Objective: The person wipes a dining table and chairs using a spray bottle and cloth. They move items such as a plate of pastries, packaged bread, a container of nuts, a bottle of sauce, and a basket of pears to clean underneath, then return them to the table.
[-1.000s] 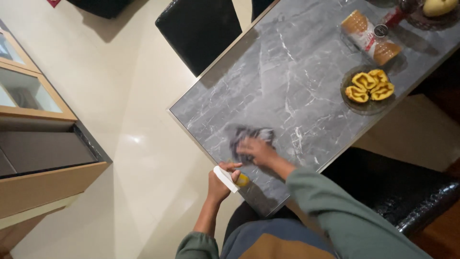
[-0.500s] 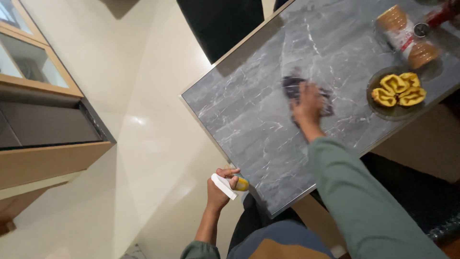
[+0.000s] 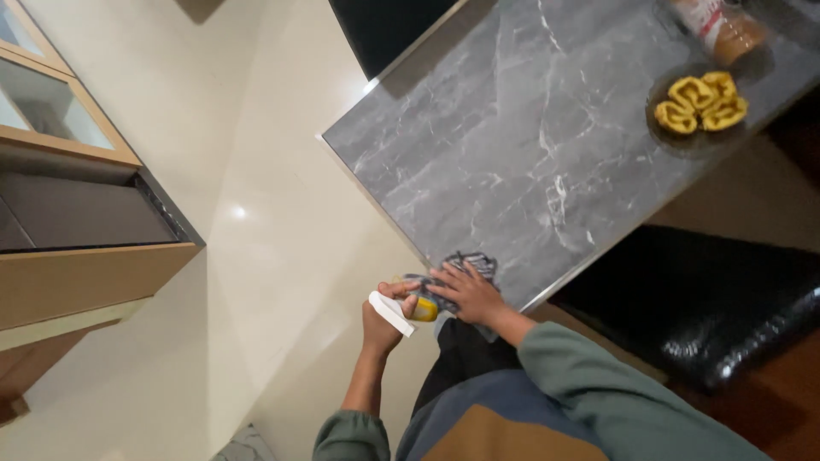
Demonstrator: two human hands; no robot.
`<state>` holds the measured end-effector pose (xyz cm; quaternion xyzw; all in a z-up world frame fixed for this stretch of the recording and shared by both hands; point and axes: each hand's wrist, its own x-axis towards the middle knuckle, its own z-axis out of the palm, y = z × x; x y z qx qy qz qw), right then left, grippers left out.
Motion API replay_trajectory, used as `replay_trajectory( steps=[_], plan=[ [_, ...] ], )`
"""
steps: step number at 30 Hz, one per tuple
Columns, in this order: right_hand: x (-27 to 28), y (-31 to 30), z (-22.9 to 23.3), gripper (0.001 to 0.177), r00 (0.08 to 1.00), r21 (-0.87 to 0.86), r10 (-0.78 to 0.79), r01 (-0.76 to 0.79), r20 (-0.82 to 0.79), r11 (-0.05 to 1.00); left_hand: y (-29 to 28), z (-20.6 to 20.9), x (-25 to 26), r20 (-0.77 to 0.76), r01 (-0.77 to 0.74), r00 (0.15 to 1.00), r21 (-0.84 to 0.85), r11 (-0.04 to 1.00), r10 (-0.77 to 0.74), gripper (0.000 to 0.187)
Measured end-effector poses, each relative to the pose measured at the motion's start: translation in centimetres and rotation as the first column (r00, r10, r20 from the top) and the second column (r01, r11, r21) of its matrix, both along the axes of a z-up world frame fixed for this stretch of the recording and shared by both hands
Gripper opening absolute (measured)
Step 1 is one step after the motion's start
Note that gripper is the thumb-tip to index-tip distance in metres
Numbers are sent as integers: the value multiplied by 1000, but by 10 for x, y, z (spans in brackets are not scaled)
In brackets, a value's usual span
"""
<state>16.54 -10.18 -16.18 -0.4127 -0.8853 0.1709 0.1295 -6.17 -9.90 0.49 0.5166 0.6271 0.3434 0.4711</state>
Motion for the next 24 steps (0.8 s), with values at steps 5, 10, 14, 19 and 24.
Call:
replay_trajectory(
  steps=[5,10,14,19,24],
  plan=[
    [57,-62,-9,76,992,234,-123,112,31,966,-26,-3,-15,31,17,999,57,998,-19,21],
    [138,-37,-22,82,808,264,-582,543,93,797,-51,15,-28,13,55,998,67,996,-56,21],
    [175,-16,-51,80,289,121,-957,950,10,288,-65,18,-38,9,68,998,78,995,-69,22],
    [50,-68,-26,57,567,118,-824,817,21,565,-74,19,-32,25,111,993,81,990,-114,21],
    [-16,-122,-35,51,994,-237,-66,45,-81,971,-69,38,-14,9,197,980,103,975,-199,20]
  ],
)
